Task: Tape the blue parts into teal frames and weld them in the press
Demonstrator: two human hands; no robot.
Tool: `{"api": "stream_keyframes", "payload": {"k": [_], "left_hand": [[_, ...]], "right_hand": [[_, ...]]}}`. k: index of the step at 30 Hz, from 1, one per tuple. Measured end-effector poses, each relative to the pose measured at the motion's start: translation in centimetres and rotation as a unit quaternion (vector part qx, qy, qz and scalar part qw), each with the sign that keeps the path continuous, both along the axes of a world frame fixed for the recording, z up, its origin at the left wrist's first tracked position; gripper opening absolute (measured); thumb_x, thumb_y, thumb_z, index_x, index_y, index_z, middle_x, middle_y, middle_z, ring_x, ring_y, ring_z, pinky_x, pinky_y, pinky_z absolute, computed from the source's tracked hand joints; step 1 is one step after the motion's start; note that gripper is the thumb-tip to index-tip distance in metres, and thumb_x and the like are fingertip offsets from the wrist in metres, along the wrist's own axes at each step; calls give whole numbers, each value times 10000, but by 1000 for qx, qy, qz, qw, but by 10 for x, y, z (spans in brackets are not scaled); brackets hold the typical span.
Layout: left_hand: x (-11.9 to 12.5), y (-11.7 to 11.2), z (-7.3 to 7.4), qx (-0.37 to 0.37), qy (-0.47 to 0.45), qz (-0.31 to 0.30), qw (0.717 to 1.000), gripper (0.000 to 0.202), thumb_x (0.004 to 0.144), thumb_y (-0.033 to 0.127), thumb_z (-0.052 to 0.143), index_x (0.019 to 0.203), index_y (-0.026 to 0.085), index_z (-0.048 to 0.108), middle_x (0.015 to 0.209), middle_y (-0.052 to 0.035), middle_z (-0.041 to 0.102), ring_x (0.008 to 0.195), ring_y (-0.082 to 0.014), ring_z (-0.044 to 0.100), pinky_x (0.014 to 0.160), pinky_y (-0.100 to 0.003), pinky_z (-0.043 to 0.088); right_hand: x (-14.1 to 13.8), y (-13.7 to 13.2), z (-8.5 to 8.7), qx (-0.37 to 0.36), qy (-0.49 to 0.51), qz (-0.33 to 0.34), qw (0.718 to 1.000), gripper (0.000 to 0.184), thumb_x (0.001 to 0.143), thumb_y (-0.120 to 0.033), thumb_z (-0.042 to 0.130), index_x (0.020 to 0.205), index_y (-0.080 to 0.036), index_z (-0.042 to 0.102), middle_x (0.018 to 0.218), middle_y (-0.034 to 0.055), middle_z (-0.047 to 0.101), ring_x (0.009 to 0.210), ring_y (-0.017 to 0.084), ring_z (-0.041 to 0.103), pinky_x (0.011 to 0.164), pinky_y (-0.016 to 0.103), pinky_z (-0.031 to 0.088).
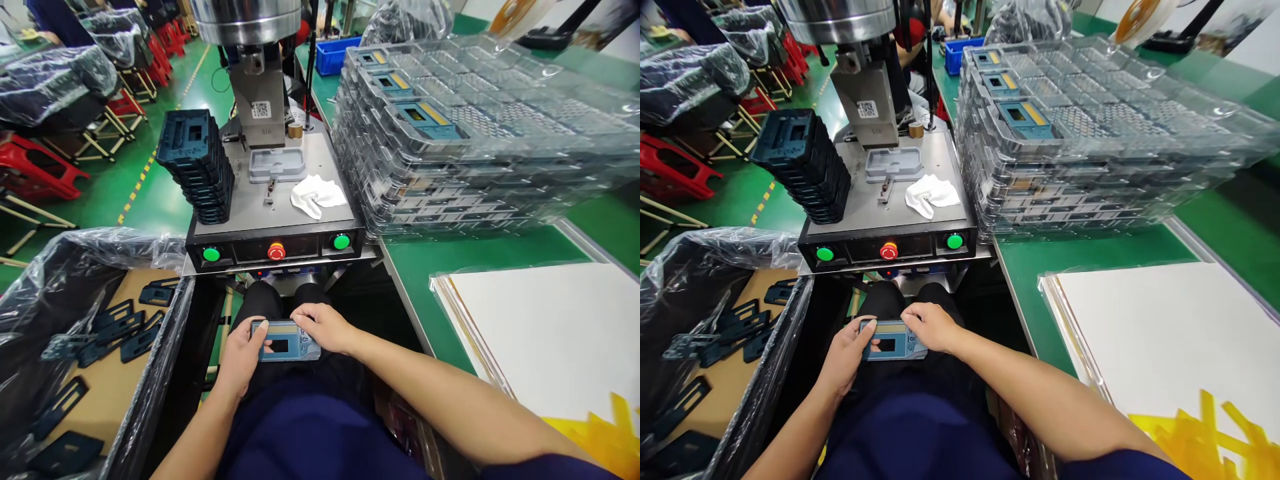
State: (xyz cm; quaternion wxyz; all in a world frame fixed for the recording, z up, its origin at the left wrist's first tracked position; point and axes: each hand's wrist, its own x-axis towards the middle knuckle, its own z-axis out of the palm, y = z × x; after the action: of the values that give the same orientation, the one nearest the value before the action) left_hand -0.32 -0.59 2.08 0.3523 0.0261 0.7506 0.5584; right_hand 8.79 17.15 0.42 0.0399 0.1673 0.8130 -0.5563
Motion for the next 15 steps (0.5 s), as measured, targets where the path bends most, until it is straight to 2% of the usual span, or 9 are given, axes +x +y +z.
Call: {"api": "stream_keyframes", "payload": {"k": [4,7,9,11,12,15], "left_hand": [[-1,1,1,13,-19,29,999,569,726,575,654,1074,129,595,632,9,594,510,-105,548,517,-205,469],[-2,3,4,40,-43,51,997,570,709,570,679,1060,128,599,677,-2,615,532,-101,548,529,-205,478],[-3,3,6,63,-59,70,994,580,674,557,719,1036,118,608,726,-17,631,553,-100,550,535,-204,486],[-5,2,6,75,-76,96,990,589,634,534,762,1019,113,621,750,-24,639,580,-104,560,544,-201,493],[-6,2,5,76,-87,107,988,592,615,520,781,1019,115,629,756,-26,642,603,-111,572,555,-200,500],[-10,1,-3,73,-131,113,982,619,571,478,822,1062,147,641,790,-26,662,668,-144,609,589,-217,521]], "right_hand": [[0,0,0,-15,6,3,1000,292,895,-307,431,945,-201,699,899,17,710,806,159,634,724,270,467],[4,3,6,19,43,26,999,323,876,-390,494,1063,-194,670,1018,55,680,917,185,625,832,305,476],[9,6,13,83,87,74,990,530,791,-472,619,1223,-168,586,1175,107,606,1046,227,581,919,343,458],[15,9,24,167,119,136,969,792,694,-533,708,1342,-146,471,1291,150,518,1133,275,528,964,386,438],[18,11,30,209,124,161,957,854,671,-554,721,1364,-143,438,1306,158,504,1141,290,519,963,399,438],[24,14,50,325,121,204,915,794,701,-574,676,1330,-149,445,1184,140,575,1015,274,573,861,378,477]]}}
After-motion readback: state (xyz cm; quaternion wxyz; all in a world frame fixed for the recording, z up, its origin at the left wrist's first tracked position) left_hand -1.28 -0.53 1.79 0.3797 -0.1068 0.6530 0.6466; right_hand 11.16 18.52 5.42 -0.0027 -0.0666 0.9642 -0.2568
